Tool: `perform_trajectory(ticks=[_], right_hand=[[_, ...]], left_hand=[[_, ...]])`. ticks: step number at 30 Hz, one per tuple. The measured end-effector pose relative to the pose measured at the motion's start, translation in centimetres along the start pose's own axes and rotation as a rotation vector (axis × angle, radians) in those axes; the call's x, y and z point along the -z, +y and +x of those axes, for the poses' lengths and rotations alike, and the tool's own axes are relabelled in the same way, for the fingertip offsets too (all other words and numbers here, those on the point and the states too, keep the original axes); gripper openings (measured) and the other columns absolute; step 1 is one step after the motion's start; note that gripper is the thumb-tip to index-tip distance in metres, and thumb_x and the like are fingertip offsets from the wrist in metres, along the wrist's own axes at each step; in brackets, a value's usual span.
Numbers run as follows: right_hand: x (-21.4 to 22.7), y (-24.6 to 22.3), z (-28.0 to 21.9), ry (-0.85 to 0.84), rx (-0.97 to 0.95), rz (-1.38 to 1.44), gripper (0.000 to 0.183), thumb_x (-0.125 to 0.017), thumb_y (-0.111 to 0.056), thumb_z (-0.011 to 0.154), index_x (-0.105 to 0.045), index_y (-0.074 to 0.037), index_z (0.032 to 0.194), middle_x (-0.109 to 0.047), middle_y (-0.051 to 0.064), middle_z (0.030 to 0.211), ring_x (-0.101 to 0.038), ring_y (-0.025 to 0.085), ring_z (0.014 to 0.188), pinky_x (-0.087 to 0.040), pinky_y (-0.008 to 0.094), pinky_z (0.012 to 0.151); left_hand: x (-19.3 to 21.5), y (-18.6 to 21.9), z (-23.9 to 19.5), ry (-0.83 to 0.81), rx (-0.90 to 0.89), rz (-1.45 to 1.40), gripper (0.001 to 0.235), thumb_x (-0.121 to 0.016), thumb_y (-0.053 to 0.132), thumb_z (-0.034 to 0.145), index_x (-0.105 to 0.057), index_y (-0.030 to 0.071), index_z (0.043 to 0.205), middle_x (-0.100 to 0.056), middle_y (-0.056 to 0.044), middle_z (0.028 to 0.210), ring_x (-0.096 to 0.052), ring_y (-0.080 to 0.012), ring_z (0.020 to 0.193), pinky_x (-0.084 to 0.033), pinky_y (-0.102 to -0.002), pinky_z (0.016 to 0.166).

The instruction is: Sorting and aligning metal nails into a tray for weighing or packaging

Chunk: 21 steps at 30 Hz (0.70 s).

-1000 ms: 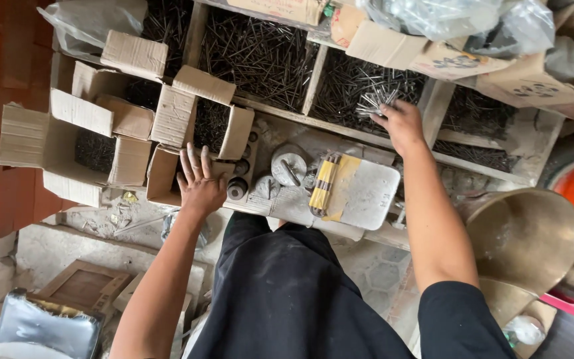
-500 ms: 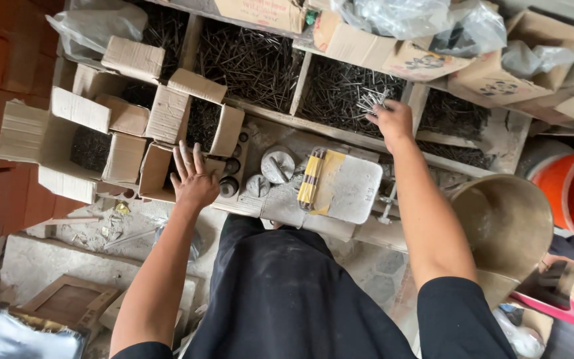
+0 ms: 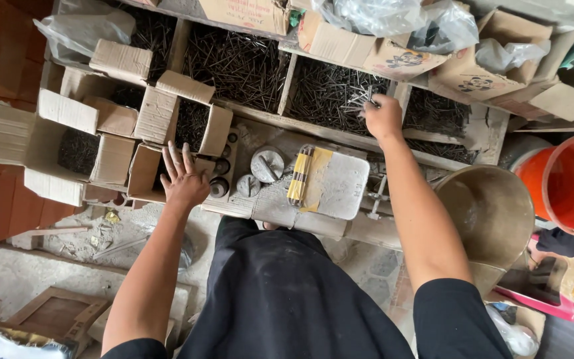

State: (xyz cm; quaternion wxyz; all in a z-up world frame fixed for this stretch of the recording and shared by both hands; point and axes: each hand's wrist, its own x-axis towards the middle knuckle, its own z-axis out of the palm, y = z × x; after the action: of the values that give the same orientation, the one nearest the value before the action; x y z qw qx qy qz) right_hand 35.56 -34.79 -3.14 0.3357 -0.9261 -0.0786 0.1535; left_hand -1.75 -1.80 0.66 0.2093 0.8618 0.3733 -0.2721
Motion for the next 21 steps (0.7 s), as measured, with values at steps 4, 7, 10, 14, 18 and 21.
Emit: perform_trajectory(ticks=[4, 7, 10, 14, 18, 21], right_hand=[[1.3, -2.4, -1.7, 0.021, -0.092, 0.633, 0.022, -0.066, 0.001, 0.095, -0.064, 0.014, 0.112, -0.057, 0.036, 0.123, -0.066, 0.050, 0.110, -0.066, 0.055, 0.089], [1.4, -2.2, -1.9, 0.012, -0.035, 0.577, 0.018, -0.068, 0.000, 0.094, -0.068, 0.012, 0.109, -0.060, 0.034, 0.111, -0.072, 0.046, 0.098, -0.066, 0.054, 0.084], [0.8, -2.4, -1.8, -0.046, -0.136, 1.046, 0.011, -0.070, 0.006, 0.090, -0.068, 0.011, 0.100, -0.061, 0.016, 0.098, -0.071, 0.028, 0.099, -0.058, 0.054, 0.103], [3.0, -5.2, -4.3, -0.053, -0.162, 1.042, 0.002, -0.066, 0.004, 0.093, -0.068, 0.005, 0.094, -0.059, 0.011, 0.093, -0.068, 0.028, 0.098, -0.056, 0.057, 0.107], [4.7, -8.4, -8.8, -0.033, -0.169, 1.108, 0.007, -0.063, 0.001, 0.098, -0.067, -0.001, 0.092, -0.062, 0.007, 0.096, -0.070, 0.023, 0.100, -0.060, 0.048, 0.108], [4.9, -10.7, -14.6, 0.051, -0.099, 1.117, 0.003, -0.066, 0.000, 0.098, -0.067, 0.002, 0.098, -0.060, 0.008, 0.097, -0.065, 0.019, 0.100, -0.059, 0.048, 0.105]], left_hand=[[0.6, 0.4, -0.4, 0.007, -0.007, -0.021, 0.086, -0.034, 0.048, 0.100, 0.009, 0.013, 0.165, 0.025, -0.016, 0.167, 0.026, -0.0357, 0.153, -0.015, -0.068, 0.120], [-0.2, 0.2, -0.3, 0.015, -0.011, -0.023, 0.086, -0.035, 0.048, 0.100, 0.009, 0.013, 0.165, 0.025, -0.016, 0.167, 0.026, -0.0357, 0.153, -0.014, -0.068, 0.120], [-0.8, 0.7, -0.7, 0.049, -0.017, -0.022, 0.091, -0.039, 0.050, 0.098, 0.008, 0.011, 0.165, 0.025, -0.018, 0.167, 0.026, -0.0366, 0.153, -0.013, -0.069, 0.119], [-2.7, 5.7, -2.7, 0.306, -0.147, -0.202, 0.082, -0.057, 0.039, 0.094, -0.022, 0.006, 0.160, 0.001, -0.027, 0.167, 0.003, -0.0480, 0.153, -0.009, -0.073, 0.117], [-6.2, 12.6, -4.5, 0.581, -0.426, -0.536, 0.066, -0.071, 0.019, 0.088, -0.046, 0.007, 0.147, -0.023, -0.026, 0.162, -0.020, -0.0544, 0.148, -0.020, -0.072, 0.116], [-7.6, 16.5, -6.0, 0.338, -0.523, -0.767, 0.046, -0.063, 0.019, 0.093, -0.058, 0.001, 0.135, -0.059, -0.026, 0.133, -0.054, -0.0463, 0.130, -0.038, -0.055, 0.113]])
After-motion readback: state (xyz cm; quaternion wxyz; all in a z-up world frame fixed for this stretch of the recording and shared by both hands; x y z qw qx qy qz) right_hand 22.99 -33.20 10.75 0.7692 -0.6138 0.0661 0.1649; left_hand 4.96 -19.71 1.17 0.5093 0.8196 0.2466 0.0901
